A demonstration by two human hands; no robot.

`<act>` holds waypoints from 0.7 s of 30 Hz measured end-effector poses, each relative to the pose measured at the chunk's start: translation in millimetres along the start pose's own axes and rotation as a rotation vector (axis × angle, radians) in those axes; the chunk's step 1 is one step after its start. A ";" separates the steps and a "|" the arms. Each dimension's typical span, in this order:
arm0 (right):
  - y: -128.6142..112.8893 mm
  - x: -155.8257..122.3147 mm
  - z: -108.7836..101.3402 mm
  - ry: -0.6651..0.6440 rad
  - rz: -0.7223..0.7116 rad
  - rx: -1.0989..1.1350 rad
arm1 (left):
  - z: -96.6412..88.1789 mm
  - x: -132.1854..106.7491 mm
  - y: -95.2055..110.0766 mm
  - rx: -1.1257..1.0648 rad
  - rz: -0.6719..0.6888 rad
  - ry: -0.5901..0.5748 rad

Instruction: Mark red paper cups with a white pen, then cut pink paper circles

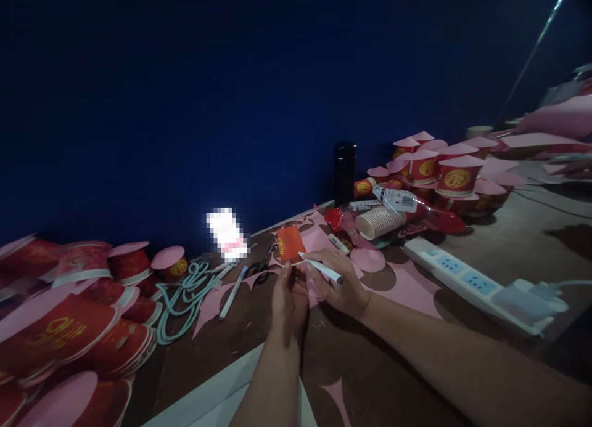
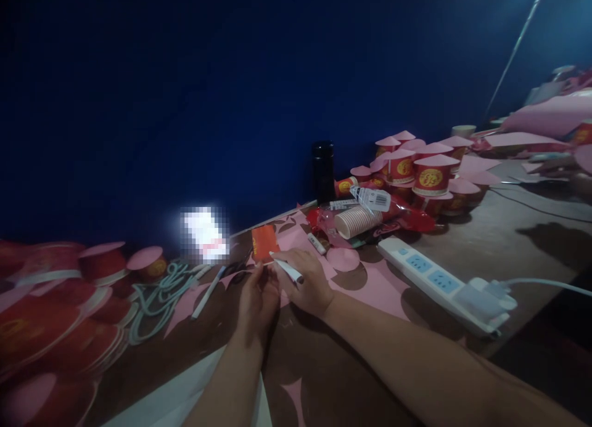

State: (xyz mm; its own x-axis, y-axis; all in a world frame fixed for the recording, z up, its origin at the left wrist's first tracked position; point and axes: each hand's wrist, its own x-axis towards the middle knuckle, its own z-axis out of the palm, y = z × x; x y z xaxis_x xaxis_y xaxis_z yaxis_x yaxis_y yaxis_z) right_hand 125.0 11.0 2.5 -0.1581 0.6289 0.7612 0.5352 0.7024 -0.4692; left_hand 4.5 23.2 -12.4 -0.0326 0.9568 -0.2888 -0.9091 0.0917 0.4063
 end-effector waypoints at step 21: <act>3.3 0.0 -0.5 -0.018 -0.009 -0.031 | -1.1 -1.0 -0.5 0.036 0.000 -0.073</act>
State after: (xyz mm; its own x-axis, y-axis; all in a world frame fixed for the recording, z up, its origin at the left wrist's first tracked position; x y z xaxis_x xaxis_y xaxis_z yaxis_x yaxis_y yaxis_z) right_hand 127.2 13.2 1.1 -0.1777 0.6282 0.7575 0.5587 0.6980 -0.4479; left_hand 4.5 21.9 -13.3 -0.0007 0.9744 -0.2250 -0.8938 0.1003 0.4372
